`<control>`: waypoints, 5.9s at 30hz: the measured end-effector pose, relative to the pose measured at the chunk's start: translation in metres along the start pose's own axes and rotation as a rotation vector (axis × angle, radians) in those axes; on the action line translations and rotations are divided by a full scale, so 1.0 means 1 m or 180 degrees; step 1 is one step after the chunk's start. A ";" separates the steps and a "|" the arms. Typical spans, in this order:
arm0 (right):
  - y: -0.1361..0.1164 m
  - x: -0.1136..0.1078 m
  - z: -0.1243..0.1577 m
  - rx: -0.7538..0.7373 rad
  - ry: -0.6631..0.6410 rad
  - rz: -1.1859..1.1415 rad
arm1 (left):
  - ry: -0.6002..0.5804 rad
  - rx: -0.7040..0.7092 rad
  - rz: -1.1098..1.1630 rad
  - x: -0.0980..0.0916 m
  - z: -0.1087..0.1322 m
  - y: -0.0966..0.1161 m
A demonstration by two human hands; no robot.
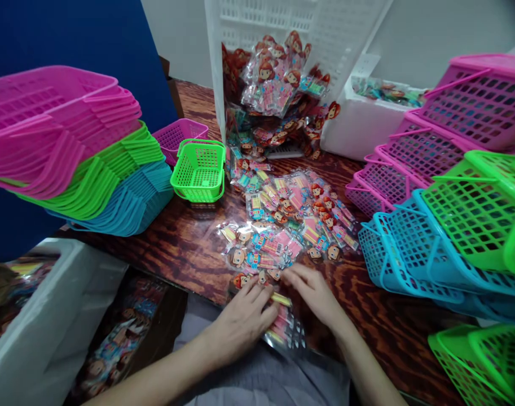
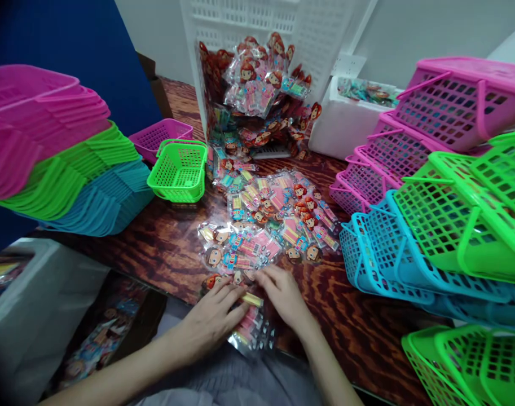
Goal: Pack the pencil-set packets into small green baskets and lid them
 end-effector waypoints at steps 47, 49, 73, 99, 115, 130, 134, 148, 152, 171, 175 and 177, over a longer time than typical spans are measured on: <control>0.036 -0.028 0.005 0.0138 0.1252 -0.1928 | -0.0212 -0.0157 -0.0111 -0.007 -0.005 -0.004; 0.015 -0.003 0.007 -0.0050 0.0478 -0.1324 | 0.0042 -0.0051 -0.0275 -0.013 -0.005 -0.001; 0.024 -0.017 -0.039 -0.0174 0.1049 0.0802 | -0.0433 -0.0217 0.0187 -0.001 -0.007 -0.005; 0.015 -0.001 -0.011 -0.0052 -0.0036 -0.0522 | -0.0350 -0.0058 -0.0034 -0.005 -0.005 -0.003; 0.003 0.013 0.011 -0.0308 -0.0003 0.0291 | -0.0253 -0.0190 -0.0107 -0.002 -0.004 -0.001; -0.004 -0.014 -0.077 -0.0827 -0.0382 0.2814 | -0.0603 -0.0218 0.0094 -0.009 -0.011 -0.006; -0.011 -0.022 -0.064 -0.0912 -0.0219 0.3319 | -0.0688 -0.0301 0.0288 -0.006 -0.006 -0.010; -0.015 -0.014 -0.004 -0.0462 0.0210 0.1781 | -0.0570 -0.0362 0.0436 -0.005 0.003 -0.010; -0.005 0.010 0.012 -0.0144 -0.0079 0.1209 | -0.0474 -0.0218 0.0402 -0.007 0.003 -0.005; 0.015 -0.046 -0.022 -0.0016 0.0384 0.0769 | -0.0508 -0.0033 0.0267 -0.008 0.005 -0.005; 0.012 -0.066 -0.043 -0.0307 0.0577 0.1727 | -0.0478 -0.0100 0.0443 -0.008 0.007 -0.006; 0.008 -0.068 -0.050 -0.0306 0.0495 0.1876 | -0.0492 -0.0117 0.0510 -0.010 0.005 -0.006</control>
Point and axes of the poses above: each hand's wrist, its own z-axis away from the middle knuckle, its own x-axis out of the palm, y = z × x, the point moved 10 cm from there along -z, towards the middle knuckle, and after that the axes turned 12 degrees about -z, right-handed, at the moved point
